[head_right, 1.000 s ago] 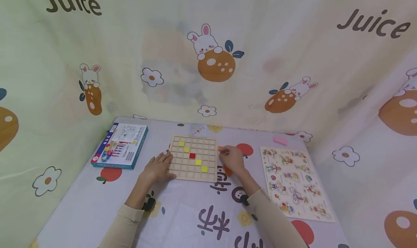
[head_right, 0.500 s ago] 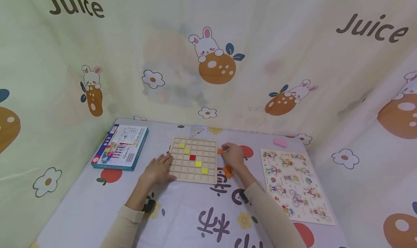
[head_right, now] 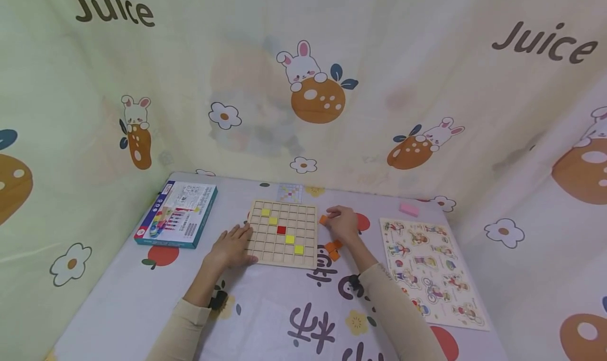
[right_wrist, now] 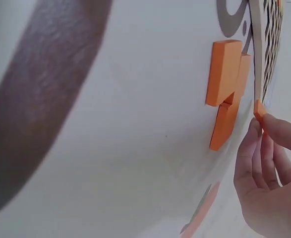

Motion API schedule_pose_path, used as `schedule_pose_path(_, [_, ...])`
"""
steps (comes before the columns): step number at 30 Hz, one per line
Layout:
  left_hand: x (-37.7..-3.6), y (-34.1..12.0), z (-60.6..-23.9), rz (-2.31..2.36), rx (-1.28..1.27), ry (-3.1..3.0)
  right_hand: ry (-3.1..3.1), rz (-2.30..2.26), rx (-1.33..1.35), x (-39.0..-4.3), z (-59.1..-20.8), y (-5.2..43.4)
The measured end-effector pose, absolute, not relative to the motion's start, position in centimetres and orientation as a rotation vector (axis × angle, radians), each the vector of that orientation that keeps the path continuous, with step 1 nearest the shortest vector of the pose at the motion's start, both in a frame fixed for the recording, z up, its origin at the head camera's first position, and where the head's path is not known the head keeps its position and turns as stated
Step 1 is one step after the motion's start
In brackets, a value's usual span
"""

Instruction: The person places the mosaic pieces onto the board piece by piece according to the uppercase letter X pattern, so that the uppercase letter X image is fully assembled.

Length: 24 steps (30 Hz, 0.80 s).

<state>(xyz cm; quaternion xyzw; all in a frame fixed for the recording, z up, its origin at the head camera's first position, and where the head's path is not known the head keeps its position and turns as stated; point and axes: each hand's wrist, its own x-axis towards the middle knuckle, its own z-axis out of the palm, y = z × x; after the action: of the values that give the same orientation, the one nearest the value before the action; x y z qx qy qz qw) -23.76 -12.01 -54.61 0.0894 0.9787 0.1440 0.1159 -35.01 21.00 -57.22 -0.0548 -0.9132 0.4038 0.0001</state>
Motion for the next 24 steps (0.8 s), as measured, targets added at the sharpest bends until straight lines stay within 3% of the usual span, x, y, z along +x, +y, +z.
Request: schedule_pose_path(24, [-24.0,-12.1,-54.8,0.405,0.261,2.871,-2.849,1.501,-0.065,-36.8,-56.6,17.1])
